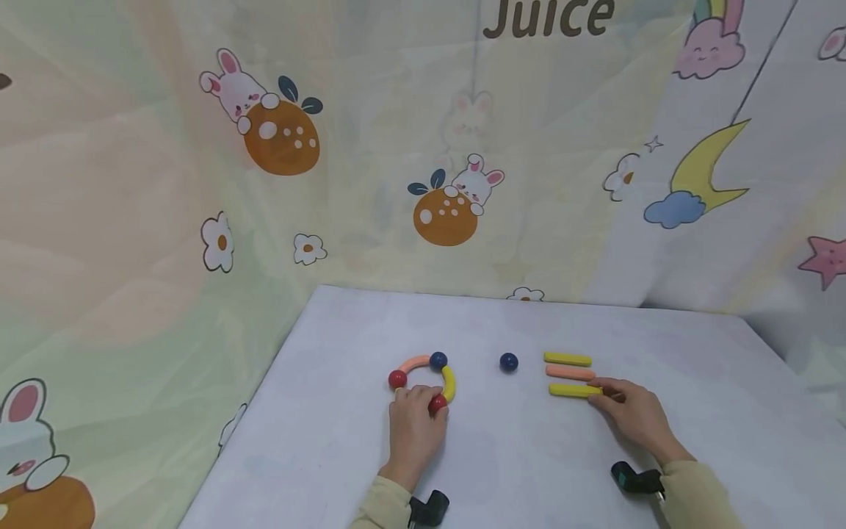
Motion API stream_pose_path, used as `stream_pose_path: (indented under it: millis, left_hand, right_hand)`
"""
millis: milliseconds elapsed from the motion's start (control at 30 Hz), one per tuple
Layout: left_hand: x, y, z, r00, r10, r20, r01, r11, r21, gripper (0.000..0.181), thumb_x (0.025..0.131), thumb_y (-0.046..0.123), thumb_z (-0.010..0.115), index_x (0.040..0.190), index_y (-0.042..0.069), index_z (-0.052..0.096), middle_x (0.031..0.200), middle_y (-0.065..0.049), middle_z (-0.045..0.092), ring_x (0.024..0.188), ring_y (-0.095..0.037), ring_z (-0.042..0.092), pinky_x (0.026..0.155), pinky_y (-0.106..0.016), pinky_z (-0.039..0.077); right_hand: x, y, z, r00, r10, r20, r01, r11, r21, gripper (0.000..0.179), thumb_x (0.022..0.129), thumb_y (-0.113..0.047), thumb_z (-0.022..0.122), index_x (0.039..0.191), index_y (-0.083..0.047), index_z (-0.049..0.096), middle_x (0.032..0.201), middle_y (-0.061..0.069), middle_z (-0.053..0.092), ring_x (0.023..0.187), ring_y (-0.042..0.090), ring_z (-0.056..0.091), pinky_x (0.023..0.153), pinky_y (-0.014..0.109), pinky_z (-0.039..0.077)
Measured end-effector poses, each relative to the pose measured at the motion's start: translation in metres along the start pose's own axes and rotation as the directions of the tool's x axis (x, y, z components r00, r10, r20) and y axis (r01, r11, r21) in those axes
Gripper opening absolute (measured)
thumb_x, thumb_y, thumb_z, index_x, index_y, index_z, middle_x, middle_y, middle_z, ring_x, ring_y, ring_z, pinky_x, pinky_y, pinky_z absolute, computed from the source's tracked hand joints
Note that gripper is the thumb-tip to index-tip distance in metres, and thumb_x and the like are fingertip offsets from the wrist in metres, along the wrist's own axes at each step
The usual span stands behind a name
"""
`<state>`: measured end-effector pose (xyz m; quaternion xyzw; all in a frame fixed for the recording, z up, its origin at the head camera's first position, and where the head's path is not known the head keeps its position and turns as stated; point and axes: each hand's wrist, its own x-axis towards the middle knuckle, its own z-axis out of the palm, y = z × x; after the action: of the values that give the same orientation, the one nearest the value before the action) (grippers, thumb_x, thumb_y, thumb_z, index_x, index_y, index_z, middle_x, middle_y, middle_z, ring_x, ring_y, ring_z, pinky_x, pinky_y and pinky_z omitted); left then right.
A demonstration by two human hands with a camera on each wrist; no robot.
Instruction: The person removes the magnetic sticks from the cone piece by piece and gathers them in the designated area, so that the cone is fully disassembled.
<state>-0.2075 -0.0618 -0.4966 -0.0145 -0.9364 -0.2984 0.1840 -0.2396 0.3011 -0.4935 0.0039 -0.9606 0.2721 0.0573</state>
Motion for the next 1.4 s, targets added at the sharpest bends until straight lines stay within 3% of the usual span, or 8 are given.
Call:
stream_pose_path:
  millis: [300, 467, 567, 633, 733, 933, 1133, 1400]
  left_hand:
    - [0.0, 0.003, 0.001, 1.0, 0.003, -0.002, -0.003, 1.0, -0.022, 0.03, 0.08, 0.02, 0.079, 0.108, 0.015, 0.073, 0.101, 0.0, 0.069, 0.093, -0.02, 0.052, 0.073, -0.033, 0.039]
    - [-0.001, 0.004, 0.001, 1.0, 0.001, 0.011, 0.0, 0.999, -0.046, 0.033, 0.081, 0.021, 0.079, 0.112, 0.015, 0.072, 0.103, 0.001, 0.069, 0.094, -0.019, 0.055, 0.075, -0.033, 0.04]
    - [-0.003, 0.005, 0.002, 0.999, 0.001, 0.043, 0.003, 0.994, -0.106, 0.037, 0.083, 0.021, 0.079, 0.118, 0.015, 0.069, 0.107, 0.002, 0.068, 0.098, -0.016, 0.059, 0.082, -0.033, 0.046]
    - [-0.004, 0.006, 0.002, 0.997, 0.017, 0.079, -0.004, 0.986, -0.169, 0.039, 0.085, 0.02, 0.077, 0.121, 0.014, 0.066, 0.111, 0.002, 0.067, 0.101, -0.014, 0.061, 0.087, -0.033, 0.049]
    - [-0.003, 0.009, 0.0, 0.988, 0.055, 0.146, -0.011, 0.958, -0.287, 0.039, 0.087, 0.015, 0.074, 0.125, 0.014, 0.064, 0.115, 0.003, 0.066, 0.104, -0.012, 0.062, 0.088, -0.029, 0.052]
    - [-0.003, 0.012, -0.002, 0.969, 0.102, 0.225, -0.019, 0.938, -0.345, 0.04, 0.087, 0.008, 0.073, 0.125, 0.016, 0.063, 0.115, 0.006, 0.066, 0.101, -0.006, 0.064, 0.085, -0.024, 0.052]
    - [-0.004, 0.013, 0.0, 0.976, 0.109, 0.189, -0.038, 0.938, -0.344, 0.034, 0.084, 0.005, 0.074, 0.116, 0.015, 0.068, 0.105, 0.004, 0.069, 0.088, -0.002, 0.066, 0.078, -0.021, 0.053]
    - [-0.007, 0.013, 0.002, 0.987, 0.066, 0.146, -0.02, 0.955, -0.297, 0.023, 0.082, 0.006, 0.076, 0.103, 0.014, 0.073, 0.084, 0.008, 0.069, 0.077, -0.001, 0.062, 0.07, -0.021, 0.052]
  right_hand:
    - [0.0, 0.002, -0.003, 1.0, 0.017, -0.011, -0.018, 1.0, -0.008, 0.041, 0.09, -0.025, 0.069, 0.123, -0.001, 0.064, 0.109, 0.023, 0.063, 0.098, 0.041, 0.061, 0.078, 0.052, 0.049]
    - [-0.004, 0.0, -0.002, 0.998, 0.049, -0.04, -0.049, 0.999, 0.006, 0.046, 0.092, -0.03, 0.068, 0.125, 0.0, 0.061, 0.102, 0.017, 0.063, 0.09, 0.033, 0.06, 0.071, 0.043, 0.047]
    - [-0.012, -0.009, 0.005, 0.983, 0.113, -0.146, -0.11, 0.993, 0.028, 0.041, 0.094, -0.032, 0.065, 0.117, 0.001, 0.062, 0.09, 0.012, 0.06, 0.077, 0.025, 0.054, 0.062, 0.034, 0.041]
    - [-0.02, -0.021, 0.014, 0.958, 0.158, -0.241, -0.149, 0.987, 0.053, 0.033, 0.094, -0.029, 0.064, 0.109, 0.0, 0.063, 0.082, 0.008, 0.055, 0.069, 0.021, 0.047, 0.058, 0.03, 0.035]
    - [-0.033, -0.048, 0.031, 0.941, 0.158, -0.301, -0.141, 0.987, 0.079, 0.02, 0.093, -0.021, 0.064, 0.102, -0.003, 0.065, 0.076, 0.004, 0.052, 0.065, 0.018, 0.044, 0.055, 0.027, 0.033]
    - [-0.051, -0.117, 0.064, 0.998, -0.001, -0.069, 0.01, 0.992, 0.124, 0.023, 0.087, -0.018, 0.071, 0.11, -0.015, 0.066, 0.084, -0.003, 0.054, 0.071, 0.013, 0.047, 0.06, 0.024, 0.039]
    - [-0.057, -0.16, 0.09, 0.993, -0.112, 0.039, 0.108, 0.989, 0.099, 0.05, 0.079, -0.025, 0.082, 0.126, -0.022, 0.065, 0.088, -0.006, 0.048, 0.07, 0.009, 0.042, 0.058, 0.022, 0.036]
    - [-0.058, -0.167, 0.101, 0.991, -0.127, 0.038, 0.127, 0.992, 0.016, 0.048, 0.075, -0.033, 0.084, 0.119, -0.02, 0.069, 0.086, -0.005, 0.045, 0.07, 0.009, 0.042, 0.057, 0.022, 0.035]
